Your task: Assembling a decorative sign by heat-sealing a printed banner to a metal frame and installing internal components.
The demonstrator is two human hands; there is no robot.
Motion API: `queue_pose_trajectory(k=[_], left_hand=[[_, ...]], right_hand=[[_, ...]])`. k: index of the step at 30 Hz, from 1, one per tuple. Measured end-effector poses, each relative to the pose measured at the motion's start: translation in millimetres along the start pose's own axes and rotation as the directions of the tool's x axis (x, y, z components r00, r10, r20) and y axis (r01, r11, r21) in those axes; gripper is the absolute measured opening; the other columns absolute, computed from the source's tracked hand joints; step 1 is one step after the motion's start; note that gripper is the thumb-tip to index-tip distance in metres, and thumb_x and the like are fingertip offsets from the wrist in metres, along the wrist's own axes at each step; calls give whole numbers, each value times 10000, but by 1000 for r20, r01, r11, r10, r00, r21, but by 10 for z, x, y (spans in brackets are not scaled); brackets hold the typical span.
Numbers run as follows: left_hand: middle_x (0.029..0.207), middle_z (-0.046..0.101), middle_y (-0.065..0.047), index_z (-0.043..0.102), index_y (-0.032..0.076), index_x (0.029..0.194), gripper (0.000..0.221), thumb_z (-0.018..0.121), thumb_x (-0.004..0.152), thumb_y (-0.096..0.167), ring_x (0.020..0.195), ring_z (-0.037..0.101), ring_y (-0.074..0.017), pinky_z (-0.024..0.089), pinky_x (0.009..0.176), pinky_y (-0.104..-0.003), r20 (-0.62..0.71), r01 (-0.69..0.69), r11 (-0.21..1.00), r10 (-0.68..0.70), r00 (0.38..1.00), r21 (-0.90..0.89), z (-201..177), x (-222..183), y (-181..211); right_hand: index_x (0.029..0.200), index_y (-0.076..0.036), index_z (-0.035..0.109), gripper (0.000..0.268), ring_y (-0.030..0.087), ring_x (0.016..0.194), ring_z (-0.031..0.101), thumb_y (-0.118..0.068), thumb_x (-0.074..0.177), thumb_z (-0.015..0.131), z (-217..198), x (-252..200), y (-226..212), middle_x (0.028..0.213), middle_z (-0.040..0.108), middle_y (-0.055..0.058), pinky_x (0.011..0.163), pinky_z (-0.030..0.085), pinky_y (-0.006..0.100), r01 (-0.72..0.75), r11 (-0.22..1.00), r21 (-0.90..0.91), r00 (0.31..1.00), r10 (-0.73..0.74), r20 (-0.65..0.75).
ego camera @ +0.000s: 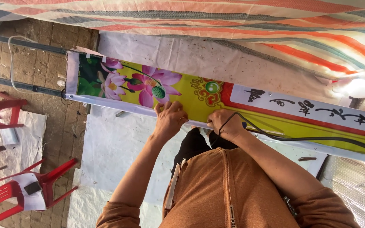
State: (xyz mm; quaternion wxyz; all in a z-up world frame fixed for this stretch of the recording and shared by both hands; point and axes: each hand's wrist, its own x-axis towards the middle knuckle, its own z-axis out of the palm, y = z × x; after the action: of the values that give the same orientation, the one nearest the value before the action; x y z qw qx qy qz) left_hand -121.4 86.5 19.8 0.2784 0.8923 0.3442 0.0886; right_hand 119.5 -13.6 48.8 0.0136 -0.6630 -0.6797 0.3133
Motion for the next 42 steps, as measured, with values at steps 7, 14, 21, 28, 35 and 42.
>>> queue_pose_trajectory(k=[7, 14, 21, 28, 35, 42], left_hand=[[1082, 571, 2, 718, 231, 806, 124, 801, 801, 323, 1024, 499, -226, 209, 1009, -550, 80, 4, 1000, -6, 997, 31, 100, 79, -27], [1090, 576, -20, 688, 216, 784, 211, 829, 759, 371, 1055, 508, -242, 231, 1016, -549, -39, 50, 999, -50, 998, -6, 34, 45, -154], [1075, 565, 22, 676, 248, 786, 229, 857, 707, 364, 1042, 498, -225, 239, 984, -542, -30, 145, 989, -145, 989, -23, 96, 42, -193], [1512, 388, -83, 610, 248, 1283, 661, 884, 700, 396, 1382, 320, -325, 136, 1110, -599, -47, 329, 944, -329, 943, -13, -94, 76, 489], [1717, -40, -187, 210, 312, 1650, 1097, 846, 778, 503, 1562, -124, -412, -26, 1125, -774, -55, 519, 853, -521, 852, -43, 53, -45, 406], [1714, -62, -216, 191, 276, 1662, 1133, 845, 771, 525, 1557, -147, -426, -48, 1146, -739, -86, 540, 837, -547, 833, -87, 83, -77, 323]], right_hand=[[748, -125, 631, 284, 339, 674, 657, -375, 850, 720, 271, 153, -2, 679, 614, 92, 551, 542, 439, 128, 990, 51, 990, -124, -72], [703, -107, 526, 351, 289, 565, 588, -329, 929, 678, 253, 231, 30, 592, 561, 123, 485, 516, 415, 107, 977, 183, 994, -111, 8], [719, -139, 576, 334, 277, 545, 643, -370, 836, 786, 72, 276, -4, 570, 583, 71, 450, 472, 378, -9, 997, 70, 999, 5, 52], [761, -152, 654, 386, 321, 676, 707, -510, 814, 790, -107, 346, -49, 667, 687, 99, 542, 543, 426, -109, 989, 97, 983, 93, 157], [830, -189, 743, 300, 304, 858, 758, -488, 802, 738, -399, 218, -89, 758, 741, 71, 656, 581, 427, -176, 983, -44, 959, 181, 220], [905, -129, 759, 385, 329, 956, 754, -506, 825, 749, -496, -70, 159, 849, 769, 112, 768, 588, 434, -180, 979, -92, 945, 198, 260]])
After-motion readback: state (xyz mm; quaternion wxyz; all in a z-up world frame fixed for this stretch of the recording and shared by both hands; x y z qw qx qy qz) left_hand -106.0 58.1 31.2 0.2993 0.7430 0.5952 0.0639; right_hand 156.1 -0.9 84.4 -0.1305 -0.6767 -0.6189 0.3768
